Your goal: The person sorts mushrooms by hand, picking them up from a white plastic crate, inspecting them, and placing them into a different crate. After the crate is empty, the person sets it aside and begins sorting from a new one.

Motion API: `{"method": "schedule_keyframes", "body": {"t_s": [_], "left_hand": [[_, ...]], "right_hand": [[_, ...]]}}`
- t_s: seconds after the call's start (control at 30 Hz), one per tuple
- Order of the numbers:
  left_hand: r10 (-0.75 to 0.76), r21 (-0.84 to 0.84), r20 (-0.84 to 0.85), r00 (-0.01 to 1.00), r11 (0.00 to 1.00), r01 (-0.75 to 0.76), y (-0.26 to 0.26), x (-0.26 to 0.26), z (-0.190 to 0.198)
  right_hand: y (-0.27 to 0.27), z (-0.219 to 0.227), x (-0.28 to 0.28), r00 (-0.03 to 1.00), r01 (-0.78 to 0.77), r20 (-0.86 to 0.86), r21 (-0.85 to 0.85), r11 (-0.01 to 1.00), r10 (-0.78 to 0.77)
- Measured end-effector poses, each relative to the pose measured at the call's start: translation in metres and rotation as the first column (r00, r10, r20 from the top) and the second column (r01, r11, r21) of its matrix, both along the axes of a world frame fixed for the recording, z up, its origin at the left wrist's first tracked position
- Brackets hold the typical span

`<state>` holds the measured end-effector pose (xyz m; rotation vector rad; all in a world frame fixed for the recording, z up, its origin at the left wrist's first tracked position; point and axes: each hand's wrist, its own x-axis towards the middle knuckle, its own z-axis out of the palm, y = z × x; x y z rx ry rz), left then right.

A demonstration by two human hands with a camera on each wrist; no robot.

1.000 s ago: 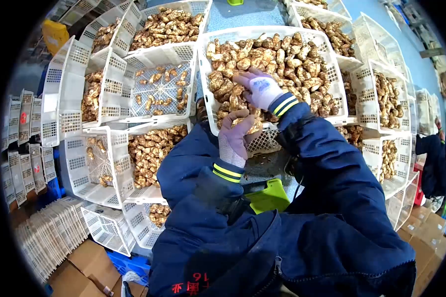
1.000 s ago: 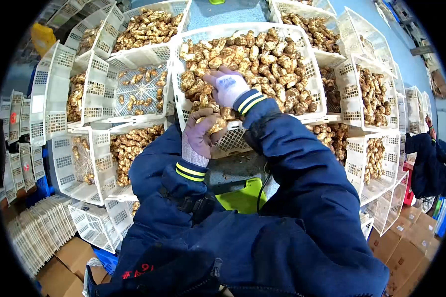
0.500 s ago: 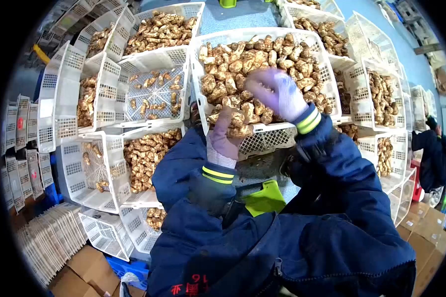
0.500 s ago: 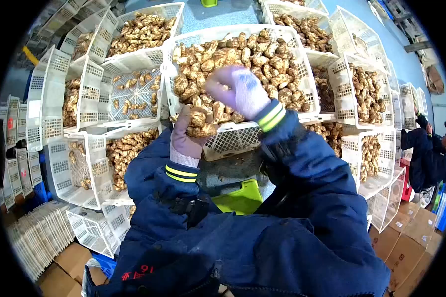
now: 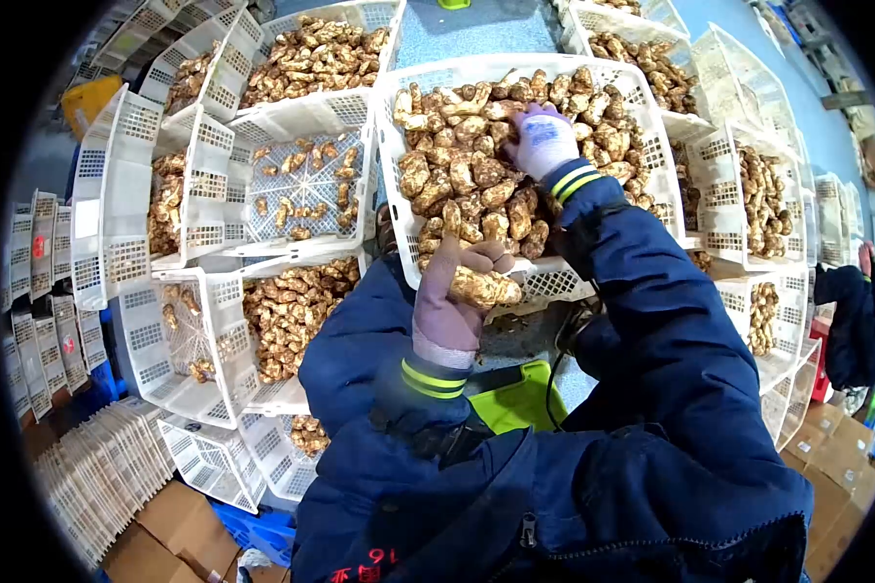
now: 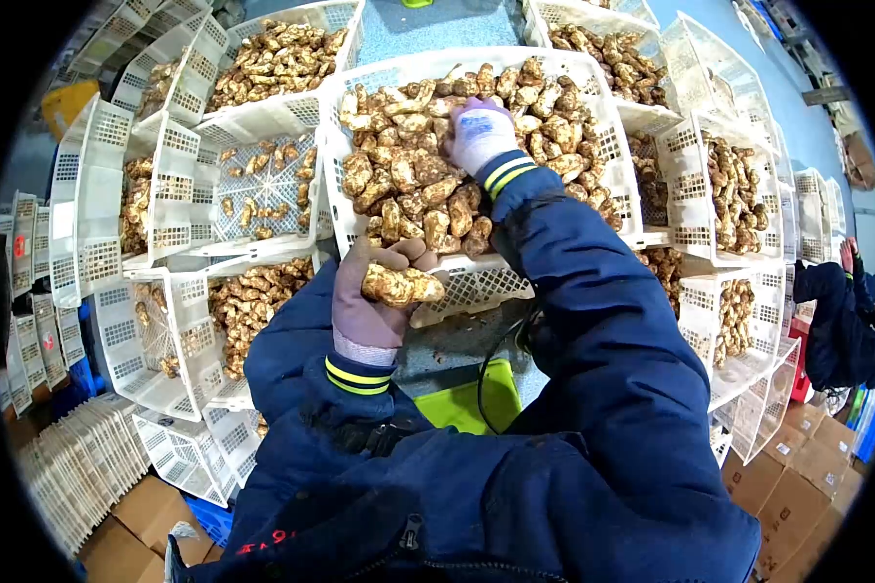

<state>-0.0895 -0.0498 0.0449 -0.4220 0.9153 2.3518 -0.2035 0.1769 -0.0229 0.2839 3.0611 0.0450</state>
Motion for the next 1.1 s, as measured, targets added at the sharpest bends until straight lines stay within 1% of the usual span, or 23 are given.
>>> {"method": "schedule_keyframes", "body": {"t_s": [0.07,0.1,0.13,0.17,0.2,0.23,0.27,0.37,0.4,0.47,0.5,0.53,0.57,0.63,0.67,0.7,0.73,0.87,0.93,1.0,1.03,1.07,1.1], "left_hand": [[-0.026,0.057,0.009,1.0,0.998,0.026,-0.004,0.001,-0.003],[-0.05,0.101,-0.008,0.999,0.994,0.05,-0.007,0.0,-0.006],[-0.059,0.169,0.017,0.998,0.984,0.055,-0.007,-0.002,-0.005],[-0.073,0.238,0.044,0.996,0.969,0.061,-0.006,-0.003,-0.005],[-0.095,0.306,0.073,0.993,0.949,0.068,-0.005,-0.003,-0.004],[-0.143,0.384,0.047,0.989,0.916,0.115,-0.005,-0.004,-0.012],[-0.179,0.365,-0.004,0.984,0.916,0.168,-0.004,-0.004,-0.007],[-0.203,0.455,0.026,0.979,0.874,0.17,0.003,-0.002,0.006],[-0.211,0.464,-0.057,0.976,0.86,0.213,0.005,0.001,0.012],[-0.232,0.517,-0.079,0.969,0.822,0.239,0.008,0.006,0.01],[-0.226,0.474,-0.171,0.959,0.834,0.281,0.01,0.009,0.008],[-0.176,0.485,-0.181,0.968,0.84,0.243,0.014,0.012,0.003],[-0.247,0.515,-0.174,0.953,0.802,0.302,0.013,0.014,0.0],[-0.337,0.567,-0.166,0.927,0.736,0.369,0.014,0.02,0.007],[-0.358,0.58,-0.216,0.908,0.701,0.415,0.017,0.022,0.005],[-0.387,0.564,-0.201,0.9,0.706,0.429,0.017,0.026,0.008],[-0.414,0.546,-0.189,0.891,0.709,0.445,0.017,0.029,0.012],[-0.518,0.615,-0.236,0.822,0.576,0.539,0.023,0.05,0.014],[-0.503,0.6,-0.177,0.846,0.626,0.498,0.025,0.066,0.022],[-0.474,0.565,-0.22,0.853,0.65,0.508,0.03,0.081,0.029],[-0.476,0.543,-0.229,0.849,0.661,0.517,0.031,0.086,0.031],[-0.474,0.52,-0.237,0.848,0.675,0.523,0.032,0.089,0.033],[-0.494,0.521,-0.28,0.823,0.642,0.562,0.032,0.089,0.03]], "right_hand": [[0.019,0.008,0.012,0.988,0.154,0.07,-0.339,0.928,-0.138],[0.031,0.008,0.022,0.943,0.289,0.034,-0.575,0.766,-0.331],[0.066,-0.028,0.025,0.902,0.221,0.038,-0.896,0.385,-0.429],[0.073,-0.013,0.041,0.876,0.121,0.16,-0.986,-0.114,-0.455],[0.072,0.01,0.061,0.863,-0.018,0.28,-0.814,-0.58,-0.421],[0.07,0.028,0.075,0.906,-0.057,0.242,-0.741,-0.669,-0.346],[0.066,0.043,0.087,0.943,-0.086,0.19,-0.654,-0.752,-0.273],[0.045,0.073,0.121,0.955,-0.071,0.157,-0.701,-0.709,-0.251],[0.037,0.082,0.131,0.964,-0.027,0.165,-0.718,-0.696,-0.208],[0.016,0.106,0.16,0.985,0.046,0.134,-0.811,-0.583,-0.108],[0.007,0.113,0.174,0.977,-0.191,-0.167,-0.962,-0.197,-0.131],[-0.003,0.119,0.189,0.9,-0.419,-0.435,-0.882,0.217,-0.031],[-0.007,0.117,0.206,0.971,-0.177,-0.161,-0.982,-0.073,-0.177],[-0.032,0.143,0.237,0.961,-0.102,0.045,-0.86,-0.5,-0.273],[-0.037,0.149,0.252,0.949,-0.066,0.176,-0.7,-0.712,-0.261],[-0.041,0.147,0.263,0.961,-0.092,0.158,-0.591,-0.801,-0.227],[-0.043,0.15,0.272,0.965,-0.123,0.12,-0.576,-0.808,-0.232],[-0.042,0.161,0.309,0.955,-0.231,0.038,-0.528,-0.817,-0.295],[-0.034,0.16,0.319,0.958,-0.203,0.052,-0.574,-0.793,-0.282],[-0.021,0.152,0.328,0.912,-0.206,-0.007,-0.872,-0.444,-0.409],[-0.009,0.157,0.337,0.896,-0.151,-0.127,-0.988,-0.023,-0.425],[0.012,0.14,0.341,0.85,-0.114,-0.262,-0.938,0.327,-0.457],[0.014,0.159,0.347,0.76,0.236,0.0,-0.932,0.276,-0.65]]}}
